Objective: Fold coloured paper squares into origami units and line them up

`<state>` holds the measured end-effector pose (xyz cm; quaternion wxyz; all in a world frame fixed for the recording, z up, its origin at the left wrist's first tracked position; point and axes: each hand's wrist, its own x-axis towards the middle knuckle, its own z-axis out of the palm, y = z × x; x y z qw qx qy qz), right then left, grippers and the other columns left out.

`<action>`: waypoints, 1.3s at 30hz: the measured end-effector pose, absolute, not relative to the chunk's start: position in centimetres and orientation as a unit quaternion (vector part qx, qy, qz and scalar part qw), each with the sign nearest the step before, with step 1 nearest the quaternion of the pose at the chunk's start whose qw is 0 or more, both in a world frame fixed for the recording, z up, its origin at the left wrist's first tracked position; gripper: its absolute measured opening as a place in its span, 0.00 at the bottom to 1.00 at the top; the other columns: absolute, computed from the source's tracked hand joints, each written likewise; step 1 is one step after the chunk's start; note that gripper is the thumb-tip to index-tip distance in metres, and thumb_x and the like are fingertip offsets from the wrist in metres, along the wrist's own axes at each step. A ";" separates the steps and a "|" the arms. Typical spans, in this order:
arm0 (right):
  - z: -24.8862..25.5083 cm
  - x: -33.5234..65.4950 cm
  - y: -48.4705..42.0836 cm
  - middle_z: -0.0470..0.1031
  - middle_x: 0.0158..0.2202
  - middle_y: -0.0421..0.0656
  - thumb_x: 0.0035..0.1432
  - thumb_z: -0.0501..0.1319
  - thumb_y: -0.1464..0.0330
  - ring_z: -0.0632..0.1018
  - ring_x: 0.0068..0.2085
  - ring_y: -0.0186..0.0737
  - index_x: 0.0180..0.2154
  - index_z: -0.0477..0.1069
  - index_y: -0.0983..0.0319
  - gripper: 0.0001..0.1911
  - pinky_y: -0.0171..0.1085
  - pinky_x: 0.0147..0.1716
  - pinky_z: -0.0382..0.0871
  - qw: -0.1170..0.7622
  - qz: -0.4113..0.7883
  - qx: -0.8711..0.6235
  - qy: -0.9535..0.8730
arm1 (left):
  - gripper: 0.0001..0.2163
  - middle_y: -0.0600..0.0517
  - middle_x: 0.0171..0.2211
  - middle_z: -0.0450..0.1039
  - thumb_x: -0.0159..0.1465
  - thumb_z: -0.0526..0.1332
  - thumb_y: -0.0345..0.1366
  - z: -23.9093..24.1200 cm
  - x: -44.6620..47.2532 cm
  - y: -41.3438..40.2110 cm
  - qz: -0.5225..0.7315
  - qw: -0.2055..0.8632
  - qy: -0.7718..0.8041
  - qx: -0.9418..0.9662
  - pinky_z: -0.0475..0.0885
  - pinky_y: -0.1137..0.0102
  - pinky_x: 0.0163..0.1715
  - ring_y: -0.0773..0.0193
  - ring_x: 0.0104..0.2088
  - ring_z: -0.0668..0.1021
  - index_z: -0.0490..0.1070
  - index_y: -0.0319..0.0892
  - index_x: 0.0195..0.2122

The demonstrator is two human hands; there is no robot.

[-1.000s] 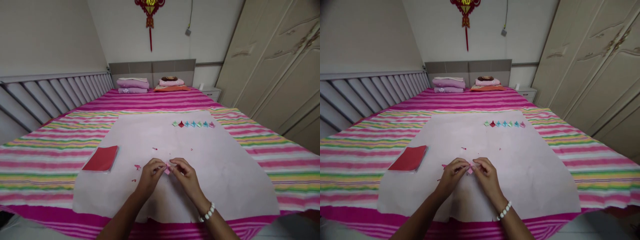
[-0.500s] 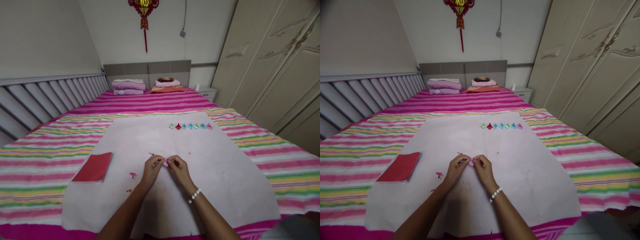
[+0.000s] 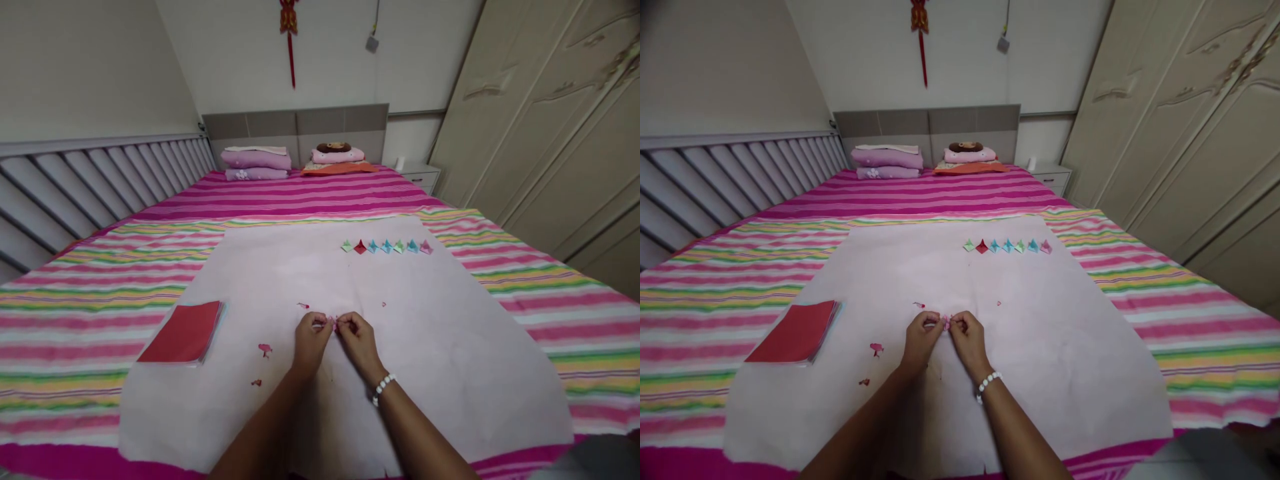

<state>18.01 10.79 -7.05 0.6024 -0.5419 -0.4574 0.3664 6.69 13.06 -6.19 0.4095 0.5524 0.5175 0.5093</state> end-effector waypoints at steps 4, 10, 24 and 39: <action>-7.4 18.0 10.7 0.69 0.21 0.37 0.48 0.59 0.67 0.68 0.24 0.36 0.25 0.68 0.61 0.04 0.34 0.25 0.61 0.603 0.358 -0.543 -0.462 | 0.02 0.53 0.28 0.72 0.54 0.61 0.33 -6.9 6.9 13.1 0.515 0.389 0.528 0.553 0.72 0.68 0.34 0.64 0.30 0.75 0.69 0.41 0.26; -7.9 18.2 10.8 0.69 0.23 0.37 0.48 0.57 0.71 0.68 0.26 0.37 0.26 0.69 0.60 0.03 0.34 0.26 0.62 0.607 0.337 -0.540 -0.476 | 0.02 0.49 0.37 0.70 0.53 0.59 0.29 -7.3 6.3 12.9 0.508 0.358 0.504 0.600 0.73 0.70 0.33 0.62 0.38 0.75 0.70 0.41 0.28; -7.7 18.0 10.6 0.71 0.32 0.44 0.51 0.53 0.76 0.73 0.37 0.42 0.27 0.73 0.60 0.11 0.41 0.40 0.66 0.607 0.271 -0.521 -0.536 | 0.15 0.45 0.44 0.67 0.54 0.53 0.20 -8.7 6.4 12.6 0.466 0.245 0.489 0.696 0.71 0.62 0.47 0.58 0.45 0.74 0.76 0.40 0.36; -8.2 17.5 10.6 0.69 0.35 0.45 0.56 0.53 0.77 0.72 0.38 0.41 0.35 0.72 0.61 0.11 0.39 0.39 0.69 0.543 0.183 -0.542 -0.615 | 0.15 0.40 0.50 0.67 0.64 0.51 0.31 -10.1 6.6 12.6 0.410 0.153 0.491 0.754 0.70 0.55 0.50 0.54 0.48 0.72 0.74 0.38 0.47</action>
